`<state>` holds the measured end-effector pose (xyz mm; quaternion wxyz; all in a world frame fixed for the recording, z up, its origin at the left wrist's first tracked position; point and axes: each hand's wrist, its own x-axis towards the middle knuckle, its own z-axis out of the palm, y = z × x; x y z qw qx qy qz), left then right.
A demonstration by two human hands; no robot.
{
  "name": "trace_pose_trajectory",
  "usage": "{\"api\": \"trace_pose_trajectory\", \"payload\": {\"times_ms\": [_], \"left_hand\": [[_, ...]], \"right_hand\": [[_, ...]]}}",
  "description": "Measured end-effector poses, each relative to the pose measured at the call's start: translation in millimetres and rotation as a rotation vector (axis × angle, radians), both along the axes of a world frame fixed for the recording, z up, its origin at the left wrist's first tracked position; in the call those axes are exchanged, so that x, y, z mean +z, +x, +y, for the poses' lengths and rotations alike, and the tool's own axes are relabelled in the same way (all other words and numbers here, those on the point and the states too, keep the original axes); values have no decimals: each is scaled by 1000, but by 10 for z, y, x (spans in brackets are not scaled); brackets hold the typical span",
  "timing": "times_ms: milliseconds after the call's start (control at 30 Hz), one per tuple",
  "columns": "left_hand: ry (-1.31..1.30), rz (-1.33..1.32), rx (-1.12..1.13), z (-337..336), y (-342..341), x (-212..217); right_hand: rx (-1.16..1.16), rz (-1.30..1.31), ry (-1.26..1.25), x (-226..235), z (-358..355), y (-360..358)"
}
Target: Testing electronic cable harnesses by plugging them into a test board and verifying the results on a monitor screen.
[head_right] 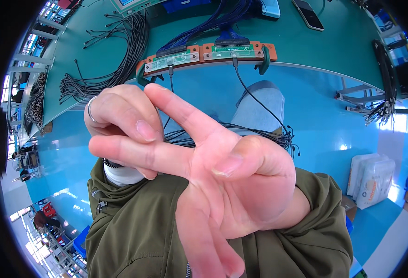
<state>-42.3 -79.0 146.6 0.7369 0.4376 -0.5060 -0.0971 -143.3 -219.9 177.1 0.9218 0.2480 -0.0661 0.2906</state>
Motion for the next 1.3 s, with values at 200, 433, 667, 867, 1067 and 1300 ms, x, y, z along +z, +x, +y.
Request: {"api": "trace_pose_trajectory", "payload": {"times_ms": [200,433,667,867,1067,1300], "left_hand": [[-15,141,115,22,-171,10],[-40,39,202,49,-232,13],[-64,-31,232,63,-258,10],[-57,-22,249,42,-281,24],[-20,-1,250,73,-280,15],[-5,21,267,81,-305,26]], "right_hand": [[-26,-96,-43,-15,3,-16],[-33,-188,-91,-43,16,-40],[-20,-179,-173,10,-5,-62],[-5,-181,-193,20,-38,-68],[-2,-197,-132,-31,-26,-47],[31,-122,-37,-31,-6,-38]]}}
